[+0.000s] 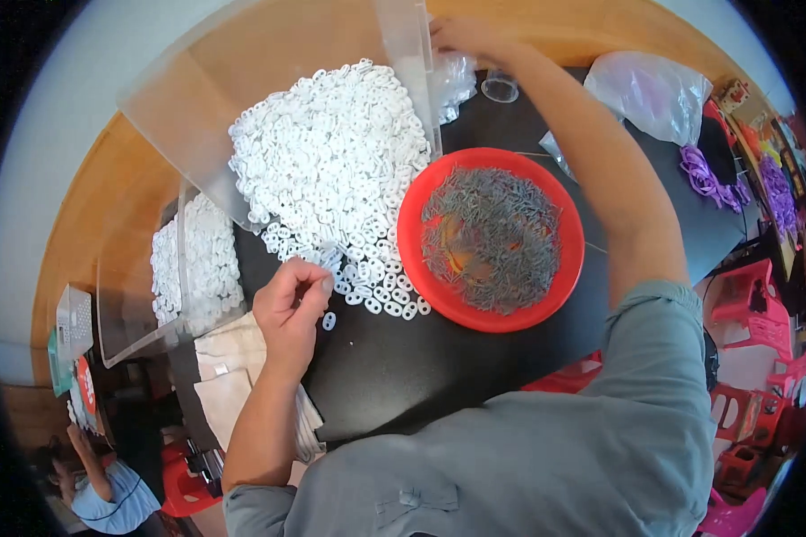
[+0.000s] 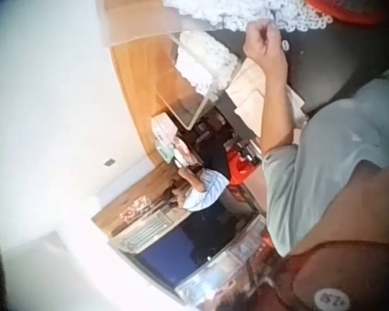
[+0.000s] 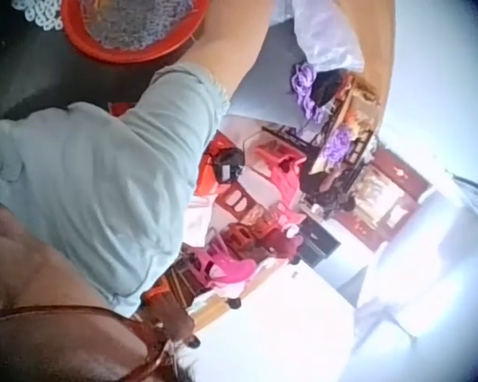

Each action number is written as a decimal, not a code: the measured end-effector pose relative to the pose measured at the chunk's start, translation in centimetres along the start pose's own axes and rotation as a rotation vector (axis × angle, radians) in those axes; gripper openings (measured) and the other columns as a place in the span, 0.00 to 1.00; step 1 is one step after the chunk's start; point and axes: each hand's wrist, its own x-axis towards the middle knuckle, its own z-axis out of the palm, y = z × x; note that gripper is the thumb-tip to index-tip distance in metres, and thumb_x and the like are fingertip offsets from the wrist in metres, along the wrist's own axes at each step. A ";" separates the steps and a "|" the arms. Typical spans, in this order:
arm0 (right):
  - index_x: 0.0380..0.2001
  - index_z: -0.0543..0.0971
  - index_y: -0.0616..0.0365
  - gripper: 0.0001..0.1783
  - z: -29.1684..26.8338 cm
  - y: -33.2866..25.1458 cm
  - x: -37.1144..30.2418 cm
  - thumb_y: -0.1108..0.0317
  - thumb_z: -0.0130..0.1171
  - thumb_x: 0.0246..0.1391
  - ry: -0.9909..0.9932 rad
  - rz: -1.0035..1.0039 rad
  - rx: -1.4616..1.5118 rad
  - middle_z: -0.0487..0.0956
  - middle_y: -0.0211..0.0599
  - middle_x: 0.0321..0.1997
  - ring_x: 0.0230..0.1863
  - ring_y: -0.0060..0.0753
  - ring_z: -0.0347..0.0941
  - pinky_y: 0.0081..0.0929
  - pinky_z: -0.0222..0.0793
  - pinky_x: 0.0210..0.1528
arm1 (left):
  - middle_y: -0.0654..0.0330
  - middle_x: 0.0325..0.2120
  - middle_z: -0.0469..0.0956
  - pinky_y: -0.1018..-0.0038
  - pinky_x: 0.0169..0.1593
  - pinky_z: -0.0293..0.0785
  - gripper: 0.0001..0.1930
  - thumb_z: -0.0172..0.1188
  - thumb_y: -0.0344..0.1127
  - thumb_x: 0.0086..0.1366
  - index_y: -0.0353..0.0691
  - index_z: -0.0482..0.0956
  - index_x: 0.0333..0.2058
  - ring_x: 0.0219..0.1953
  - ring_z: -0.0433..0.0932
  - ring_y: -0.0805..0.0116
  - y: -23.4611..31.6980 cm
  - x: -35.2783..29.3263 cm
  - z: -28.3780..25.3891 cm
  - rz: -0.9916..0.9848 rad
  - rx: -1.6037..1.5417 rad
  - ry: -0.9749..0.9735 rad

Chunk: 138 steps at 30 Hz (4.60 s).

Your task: Manually inserting small metal pins into white plastic components at a workshop table.

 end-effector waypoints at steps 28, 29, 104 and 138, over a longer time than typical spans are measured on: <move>0.35 0.79 0.55 0.17 5.9 -27.4 -11.4 0.58 0.65 0.43 -0.353 0.414 -0.374 0.79 0.41 0.31 0.37 0.44 0.76 0.38 0.70 0.39 | 0.53 0.18 0.78 0.66 0.31 0.71 0.07 0.60 0.33 0.46 0.35 0.79 0.21 0.24 0.77 0.57 -1.6 1.2 -3.3 0.058 0.479 0.096; 0.35 0.79 0.54 0.16 6.6 -27.7 -11.5 0.61 0.66 0.43 -0.309 0.327 -0.401 0.79 0.40 0.29 0.34 0.41 0.76 0.38 0.69 0.35 | 0.53 0.18 0.78 0.66 0.31 0.71 0.07 0.60 0.33 0.46 0.35 0.79 0.20 0.24 0.77 0.57 -1.5 1.5 -3.6 0.065 0.482 0.110; 0.32 0.83 0.39 0.09 15.6 -32.9 -5.4 0.66 0.60 0.45 -0.186 0.004 -0.553 0.75 0.32 0.32 0.42 0.38 0.73 0.38 0.65 0.43 | 0.65 0.16 0.72 0.81 0.16 0.60 0.05 0.63 0.29 0.53 0.37 0.77 0.21 0.15 0.67 0.80 -0.4 1.4 -4.2 -0.150 -0.227 0.275; 0.29 0.78 0.60 0.09 10.6 -36.9 -7.7 0.80 0.64 0.40 0.232 -0.211 -0.260 0.77 0.38 0.31 0.38 0.40 0.74 0.31 0.70 0.41 | 0.56 0.19 0.76 0.76 0.17 0.62 0.07 0.56 0.29 0.60 0.31 0.78 0.28 0.18 0.72 0.70 0.3 0.4 -3.5 -0.393 -0.654 -0.403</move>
